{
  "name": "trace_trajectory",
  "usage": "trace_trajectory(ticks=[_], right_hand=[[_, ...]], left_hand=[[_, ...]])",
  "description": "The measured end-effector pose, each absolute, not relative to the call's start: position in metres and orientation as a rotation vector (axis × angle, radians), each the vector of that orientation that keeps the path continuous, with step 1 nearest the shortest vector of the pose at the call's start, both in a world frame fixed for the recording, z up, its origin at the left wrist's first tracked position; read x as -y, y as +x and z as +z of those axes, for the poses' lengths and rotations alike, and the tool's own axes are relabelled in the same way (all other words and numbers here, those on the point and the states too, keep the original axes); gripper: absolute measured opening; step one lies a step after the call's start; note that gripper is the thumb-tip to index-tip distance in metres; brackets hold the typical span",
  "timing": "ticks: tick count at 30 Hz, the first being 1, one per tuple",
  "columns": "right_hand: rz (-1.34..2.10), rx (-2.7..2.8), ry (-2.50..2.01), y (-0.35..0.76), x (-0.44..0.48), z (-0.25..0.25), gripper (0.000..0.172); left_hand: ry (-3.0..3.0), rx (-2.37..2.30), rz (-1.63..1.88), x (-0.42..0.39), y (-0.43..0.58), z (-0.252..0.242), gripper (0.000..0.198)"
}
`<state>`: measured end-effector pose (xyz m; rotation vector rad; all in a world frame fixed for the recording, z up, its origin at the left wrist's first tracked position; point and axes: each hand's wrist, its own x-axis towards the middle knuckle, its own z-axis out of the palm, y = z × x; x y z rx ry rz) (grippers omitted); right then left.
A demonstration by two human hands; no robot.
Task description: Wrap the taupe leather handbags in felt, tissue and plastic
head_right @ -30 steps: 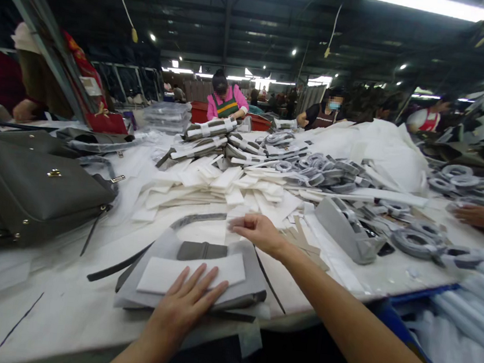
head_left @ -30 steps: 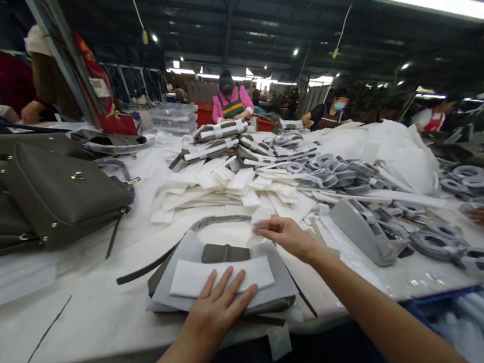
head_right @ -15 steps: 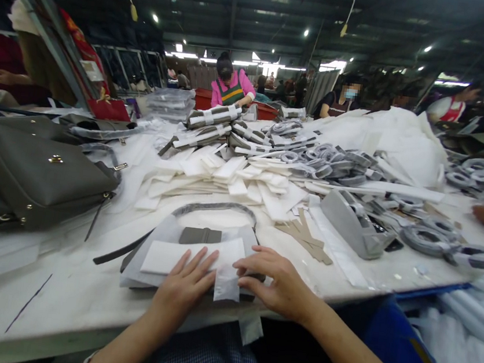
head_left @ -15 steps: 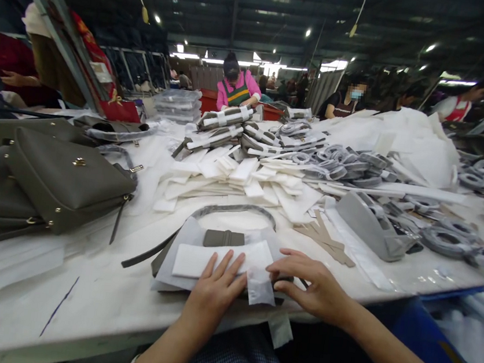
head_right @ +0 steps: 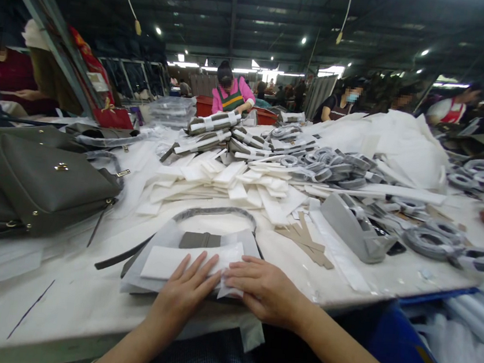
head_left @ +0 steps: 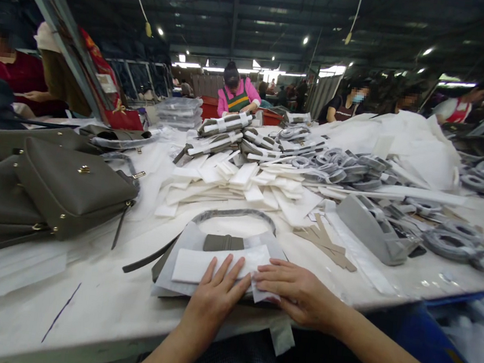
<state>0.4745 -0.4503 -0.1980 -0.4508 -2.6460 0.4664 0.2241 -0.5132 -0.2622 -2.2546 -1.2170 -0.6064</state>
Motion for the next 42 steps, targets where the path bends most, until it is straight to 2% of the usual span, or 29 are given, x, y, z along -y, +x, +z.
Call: trace_trajectory(ticks=[4, 9, 14, 20, 28, 42], right_hand=[[0.420, 2.578, -0.485, 0.485, 0.458, -0.193, 0.044], [0.482, 2.552, -0.528, 0.488, 0.468, -0.174, 0.034], [0.410, 2.392, -0.835, 0.450, 0.428, -0.161, 0.029], [0.386, 2.880, -0.896, 0.404, 0.378, -0.183, 0.042], [0.175, 2.854, -1.231, 0.409, 0.404, -0.202, 0.040], [-0.017, 2.912, -1.030, 0.414, 0.393, -0.201, 0.029]], left_hand=[[-2.244, 1.235, -0.600, 0.513, 0.225, -0.259, 0.040], [-2.229, 1.220, -0.588, 0.514, 0.224, -0.260, 0.040], [-2.232, 1.217, -0.531, 0.514, 0.223, -0.262, 0.041], [-2.225, 1.242, -0.592, 0.512, 0.225, -0.268, 0.041], [-2.234, 1.239, -0.597, 0.513, 0.224, -0.267, 0.038], [-2.252, 1.258, -0.575, 0.515, 0.224, -0.264, 0.039]])
